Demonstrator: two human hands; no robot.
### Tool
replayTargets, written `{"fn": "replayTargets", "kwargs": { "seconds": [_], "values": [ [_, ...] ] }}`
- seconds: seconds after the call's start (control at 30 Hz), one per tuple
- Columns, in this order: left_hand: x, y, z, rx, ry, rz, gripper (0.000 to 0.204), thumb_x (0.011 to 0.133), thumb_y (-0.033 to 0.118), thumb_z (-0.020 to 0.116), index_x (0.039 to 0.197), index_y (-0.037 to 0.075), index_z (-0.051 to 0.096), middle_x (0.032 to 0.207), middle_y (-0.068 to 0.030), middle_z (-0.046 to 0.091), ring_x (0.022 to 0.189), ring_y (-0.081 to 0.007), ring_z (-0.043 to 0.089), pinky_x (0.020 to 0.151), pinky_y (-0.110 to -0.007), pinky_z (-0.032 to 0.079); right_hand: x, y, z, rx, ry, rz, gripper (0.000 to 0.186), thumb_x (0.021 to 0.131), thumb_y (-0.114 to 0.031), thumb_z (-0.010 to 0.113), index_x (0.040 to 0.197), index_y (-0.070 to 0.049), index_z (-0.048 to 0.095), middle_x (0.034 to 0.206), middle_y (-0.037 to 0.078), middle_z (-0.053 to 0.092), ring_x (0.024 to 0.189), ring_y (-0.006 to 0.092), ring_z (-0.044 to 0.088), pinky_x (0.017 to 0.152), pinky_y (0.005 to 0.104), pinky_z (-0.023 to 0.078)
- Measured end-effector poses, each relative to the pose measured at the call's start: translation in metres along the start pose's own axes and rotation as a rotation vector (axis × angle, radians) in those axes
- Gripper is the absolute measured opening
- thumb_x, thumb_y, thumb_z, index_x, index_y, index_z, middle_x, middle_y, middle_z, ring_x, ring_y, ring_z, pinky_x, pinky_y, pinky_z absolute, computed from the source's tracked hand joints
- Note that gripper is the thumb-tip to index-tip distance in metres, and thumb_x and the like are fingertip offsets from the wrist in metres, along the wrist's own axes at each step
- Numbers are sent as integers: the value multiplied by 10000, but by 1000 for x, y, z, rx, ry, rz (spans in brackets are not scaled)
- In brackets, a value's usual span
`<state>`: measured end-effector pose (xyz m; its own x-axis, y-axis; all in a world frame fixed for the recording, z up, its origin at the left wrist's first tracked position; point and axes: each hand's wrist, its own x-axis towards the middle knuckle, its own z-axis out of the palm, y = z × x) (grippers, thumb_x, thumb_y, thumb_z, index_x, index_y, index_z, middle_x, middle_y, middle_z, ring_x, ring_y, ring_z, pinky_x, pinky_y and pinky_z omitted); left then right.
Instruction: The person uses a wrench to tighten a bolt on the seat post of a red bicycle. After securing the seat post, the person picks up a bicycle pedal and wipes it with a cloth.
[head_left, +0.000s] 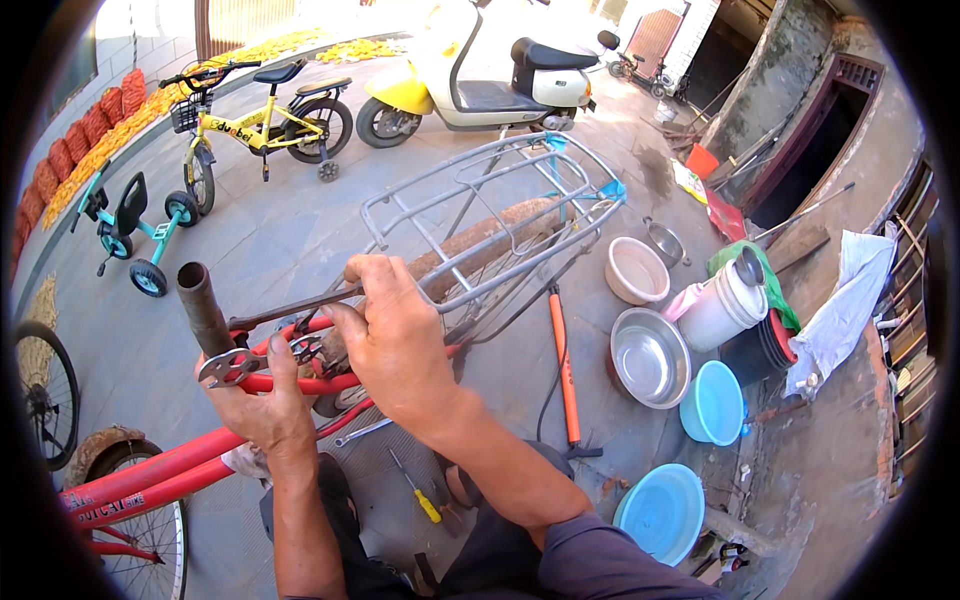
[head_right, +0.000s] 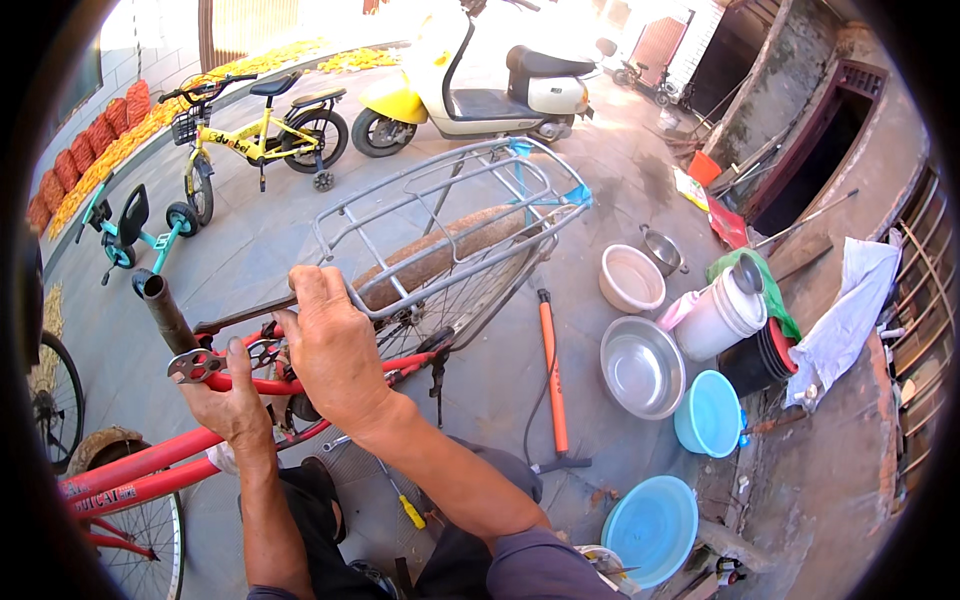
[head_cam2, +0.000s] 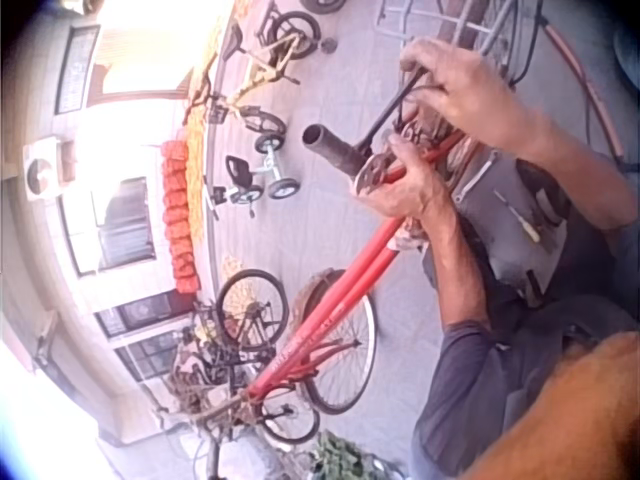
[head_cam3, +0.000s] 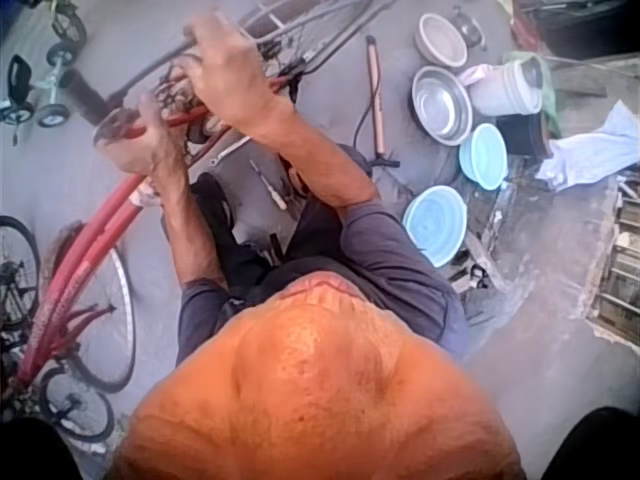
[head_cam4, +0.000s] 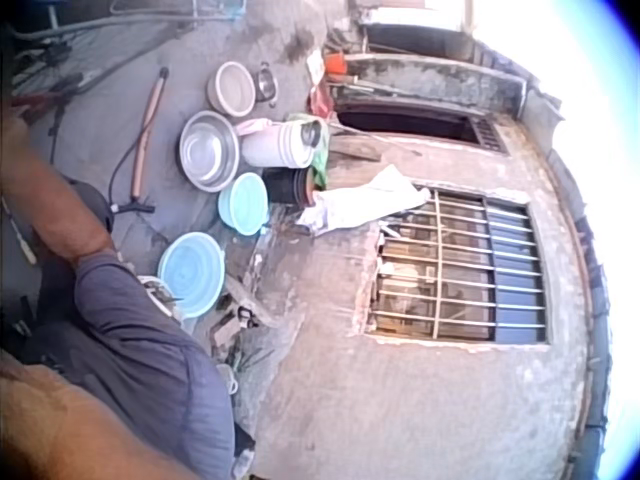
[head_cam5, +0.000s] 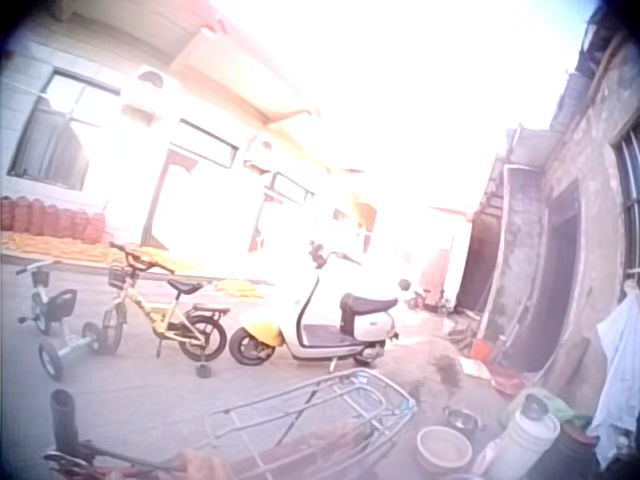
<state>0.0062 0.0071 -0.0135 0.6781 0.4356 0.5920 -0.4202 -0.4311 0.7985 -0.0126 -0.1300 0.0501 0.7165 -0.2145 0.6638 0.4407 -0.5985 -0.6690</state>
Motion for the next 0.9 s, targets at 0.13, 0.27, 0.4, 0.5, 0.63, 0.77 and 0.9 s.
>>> {"fn": "replayTargets", "kwargs": {
  "seconds": [0.13,0.27,0.4,0.5,0.63,0.77,0.9],
  "values": [
    [0,2,0,-13,-17,2,518,811,147,780,1207,-27,496,1006,-96,574,889,-169,581,817,-318,479,0,-4,1,-96,42,10,355,801,-14,702,1082,-8,485,959,192,533,798,402,613,653,447,511],
    [-1,6,0,0,-6,24,485,811,173,787,1162,-15,510,964,-83,577,858,-165,571,789,-312,477,0,2,10,-64,131,20,326,807,-28,702,1053,-22,489,928,174,534,753,393,611,636,453,509],
    [1,5,1,-8,25,68,447,815,195,793,1118,-1,530,915,-61,575,809,-149,551,735,-291,479,3,-3,6,-85,51,73,286,808,-27,705,1001,-17,495,860,169,545,727,377,593,636,436,489],
    [-3,10,6,-112,13,-11,457,812,169,794,1140,-1,525,947,-63,577,824,-141,559,749,-290,487,4,-4,1,21,68,84,275,803,-33,714,972,-8,499,827,165,553,699,350,586,628,425,476],
    [1,12,0,-82,-4,-11,571,748,146,832,1185,-18,504,982,-91,606,865,-183,618,770,-329,511,4,-8,-3,190,-48,213,285,809,-67,737,971,-2,512,785,124,574,648,242,595,594,384,473],
    [2,5,2,-94,6,-46,596,730,168,842,1190,-16,509,994,-98,620,893,-190,618,817,-334,491,8,-25,-13,400,-106,363,290,852,-138,747,987,-4,529,702,62,593,595,104,559,536,301,463],
    [2,8,1,-77,4,9,574,741,150,831,1180,-19,502,1035,-111,606,909,-182,619,810,-327,494,9,-28,-20,314,71,201,153,924,-118,676,939,-6,573,666,33,569,585,63,500,523,244,434]
  ]
}}
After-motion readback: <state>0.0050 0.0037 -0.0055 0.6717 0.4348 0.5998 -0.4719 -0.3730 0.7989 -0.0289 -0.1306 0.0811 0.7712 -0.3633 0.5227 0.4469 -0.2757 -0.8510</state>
